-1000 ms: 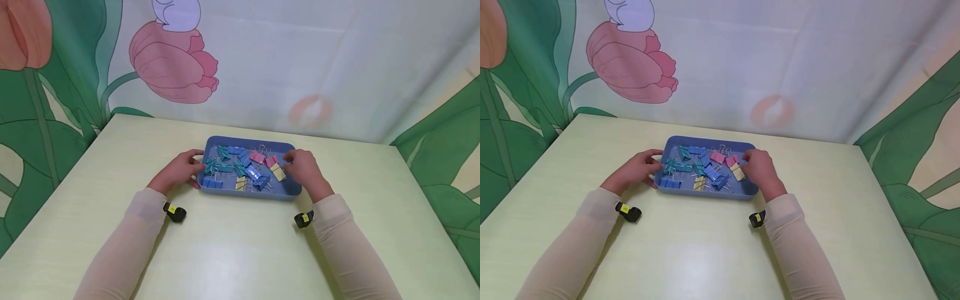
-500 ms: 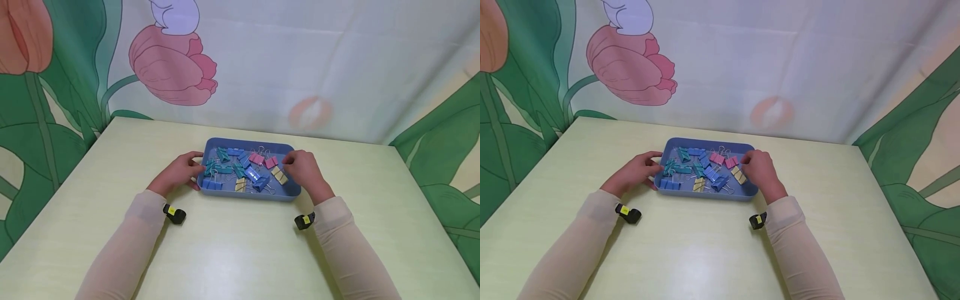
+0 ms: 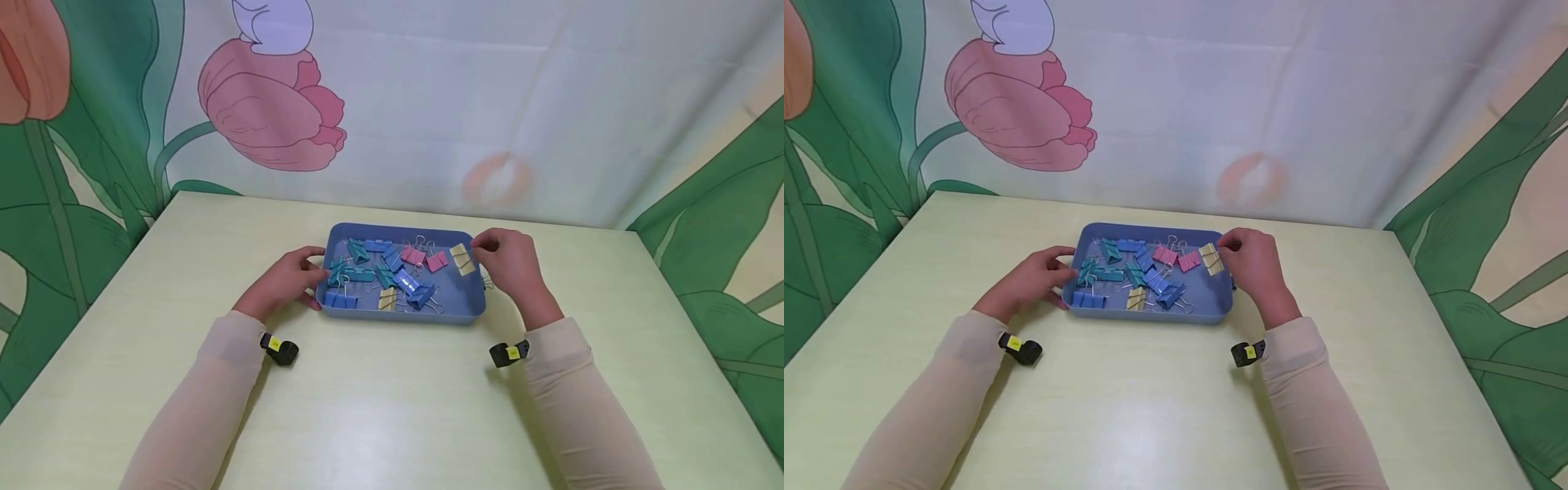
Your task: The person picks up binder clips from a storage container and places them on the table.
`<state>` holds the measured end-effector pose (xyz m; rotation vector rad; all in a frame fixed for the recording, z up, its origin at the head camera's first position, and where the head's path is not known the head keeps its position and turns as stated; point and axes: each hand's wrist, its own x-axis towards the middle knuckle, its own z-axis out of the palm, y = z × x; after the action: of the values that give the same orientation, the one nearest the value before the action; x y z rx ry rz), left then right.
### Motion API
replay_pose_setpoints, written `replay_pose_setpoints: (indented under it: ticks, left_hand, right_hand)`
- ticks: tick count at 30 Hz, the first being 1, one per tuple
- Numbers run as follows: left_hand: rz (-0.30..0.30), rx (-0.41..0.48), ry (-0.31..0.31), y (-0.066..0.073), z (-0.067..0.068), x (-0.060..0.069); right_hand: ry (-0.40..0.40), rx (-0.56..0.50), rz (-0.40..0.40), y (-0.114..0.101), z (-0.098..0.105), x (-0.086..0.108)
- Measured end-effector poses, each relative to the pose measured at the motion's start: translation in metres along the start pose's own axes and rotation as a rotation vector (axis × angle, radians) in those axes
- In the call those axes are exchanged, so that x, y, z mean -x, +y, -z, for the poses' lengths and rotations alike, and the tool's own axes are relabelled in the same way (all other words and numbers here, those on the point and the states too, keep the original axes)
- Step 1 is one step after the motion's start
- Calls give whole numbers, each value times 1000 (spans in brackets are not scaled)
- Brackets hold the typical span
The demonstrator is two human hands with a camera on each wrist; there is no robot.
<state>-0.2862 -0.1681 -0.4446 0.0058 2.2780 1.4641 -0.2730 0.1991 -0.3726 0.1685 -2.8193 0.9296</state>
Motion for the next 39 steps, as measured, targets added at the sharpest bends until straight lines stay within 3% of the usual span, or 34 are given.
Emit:
replay_pose_setpoints:
  ticks: [6,10,20,39]
  left_hand:
    - [0,-17,0,2,0,0]
    - [0,-22,-2,1,-1,0]
    - [10,6,8,0,-3,1]
    - [19,-24,1,0,0,0]
  right_hand:
    - [129,-83,-15,15,12,2]
    - [168,-126,-72,26,15,3]
    - [164,-176,-213,49,18,-3]
    - [78,-267,-384,77,5,2]
